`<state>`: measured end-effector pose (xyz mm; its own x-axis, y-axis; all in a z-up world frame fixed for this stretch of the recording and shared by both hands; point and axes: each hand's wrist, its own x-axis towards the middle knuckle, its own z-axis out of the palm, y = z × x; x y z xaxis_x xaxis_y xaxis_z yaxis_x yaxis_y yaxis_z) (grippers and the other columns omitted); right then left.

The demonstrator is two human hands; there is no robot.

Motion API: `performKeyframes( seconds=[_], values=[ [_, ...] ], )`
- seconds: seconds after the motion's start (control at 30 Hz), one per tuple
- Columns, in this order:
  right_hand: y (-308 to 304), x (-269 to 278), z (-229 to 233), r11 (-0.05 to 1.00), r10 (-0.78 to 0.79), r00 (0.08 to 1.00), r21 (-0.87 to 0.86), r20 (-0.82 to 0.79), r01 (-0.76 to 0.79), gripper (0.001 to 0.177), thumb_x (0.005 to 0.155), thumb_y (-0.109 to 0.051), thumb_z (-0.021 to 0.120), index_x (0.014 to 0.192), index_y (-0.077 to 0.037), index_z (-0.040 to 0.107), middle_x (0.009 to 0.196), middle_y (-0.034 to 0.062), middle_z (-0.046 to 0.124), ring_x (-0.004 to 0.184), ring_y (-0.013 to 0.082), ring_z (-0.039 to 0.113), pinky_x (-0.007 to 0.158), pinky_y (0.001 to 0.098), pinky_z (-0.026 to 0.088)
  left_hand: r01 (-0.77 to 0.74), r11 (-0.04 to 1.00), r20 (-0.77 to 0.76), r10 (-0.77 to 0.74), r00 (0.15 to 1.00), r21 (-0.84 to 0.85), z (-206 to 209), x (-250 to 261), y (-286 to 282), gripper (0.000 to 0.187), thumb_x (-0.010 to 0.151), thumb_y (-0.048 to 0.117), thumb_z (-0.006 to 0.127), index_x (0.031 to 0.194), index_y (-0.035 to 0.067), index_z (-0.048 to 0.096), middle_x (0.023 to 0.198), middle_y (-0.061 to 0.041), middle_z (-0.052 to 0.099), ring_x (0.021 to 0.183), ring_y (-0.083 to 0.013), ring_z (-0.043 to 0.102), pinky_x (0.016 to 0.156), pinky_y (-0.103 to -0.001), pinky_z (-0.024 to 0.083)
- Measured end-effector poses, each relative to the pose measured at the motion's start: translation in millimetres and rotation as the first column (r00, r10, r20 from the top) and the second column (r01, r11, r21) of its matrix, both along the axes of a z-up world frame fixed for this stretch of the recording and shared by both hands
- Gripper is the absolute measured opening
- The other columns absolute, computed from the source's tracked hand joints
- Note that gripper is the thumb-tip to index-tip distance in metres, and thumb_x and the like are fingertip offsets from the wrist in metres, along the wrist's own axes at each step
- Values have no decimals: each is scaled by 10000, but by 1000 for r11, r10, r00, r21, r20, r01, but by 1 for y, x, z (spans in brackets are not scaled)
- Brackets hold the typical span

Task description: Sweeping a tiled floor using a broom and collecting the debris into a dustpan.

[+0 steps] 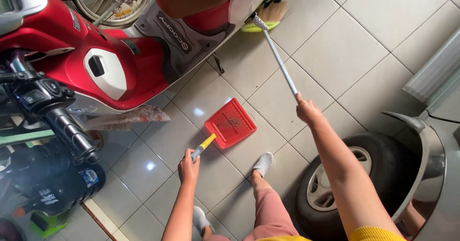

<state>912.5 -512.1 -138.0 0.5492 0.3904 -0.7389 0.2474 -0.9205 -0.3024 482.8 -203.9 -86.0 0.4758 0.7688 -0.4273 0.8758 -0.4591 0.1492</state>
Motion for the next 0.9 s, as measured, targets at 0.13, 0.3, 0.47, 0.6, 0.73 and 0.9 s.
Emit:
performKeyframes(
  seconds=[0.13, 0.3, 0.47, 0.6, 0.73, 0.9],
  values=[
    [-15, -45, 27, 999, 50, 998, 13, 28, -51, 654, 1005, -177, 493, 1625, -116, 292, 1248, 301, 700, 1167, 443, 688, 969, 586, 558, 36, 998, 9, -37, 999, 55, -10, -13, 3, 323, 888, 316, 734, 1155, 289, 554, 952, -114, 781, 887, -366, 763, 836, -481, 593],
    [-42, -119, 81, 994, 104, 994, -39, -27, -105, 619, 998, -193, 433, 1605, -158, 316, 1262, 237, 721, 1158, 383, 716, 955, 559, 577, 54, 998, 84, -56, 995, 23, -4, -20, 9, 305, 896, 287, 728, 1140, 254, 547, 946, -132, 780, 884, -374, 764, 833, -485, 588],
    [-64, -234, 129, 980, 103, 994, -168, -39, -108, 650, 970, -175, 476, 1602, -139, 327, 1255, 250, 729, 1165, 395, 718, 953, 558, 586, 91, 995, 106, -86, 991, -42, 0, -33, 20, 284, 891, 275, 724, 1116, 263, 549, 925, -120, 775, 908, -369, 765, 837, -489, 588],
    [-55, -328, 200, 960, 49, 996, -273, -69, -66, 637, 987, -168, 428, 1614, -160, 319, 1281, 228, 727, 1203, 370, 712, 1012, 532, 574, 88, 977, 204, -47, 978, -196, -39, -65, 54, 290, 854, 202, 764, 1088, 238, 596, 972, -135, 778, 992, -374, 752, 868, -478, 588],
    [-28, -410, 290, 952, -89, 994, -297, -65, 66, 619, 1001, -214, 456, 1606, -236, 328, 1305, 239, 717, 1223, 433, 685, 1011, 557, 568, 154, 941, 258, -75, 963, -301, -49, -104, 97, 367, 780, 138, 809, 1102, 209, 648, 1001, -127, 785, 1017, -368, 746, 876, -473, 596],
    [22, -463, 341, 923, -358, 934, -143, 12, 356, 659, 998, -147, 493, 1638, -231, 361, 1295, 280, 699, 1174, 491, 667, 929, 566, 566, 164, 939, 315, -65, 947, -301, 3, -137, 131, 307, 807, 159, 752, 1107, 203, 705, 1039, -142, 775, 1041, -379, 730, 904, -471, 593]
  ],
)
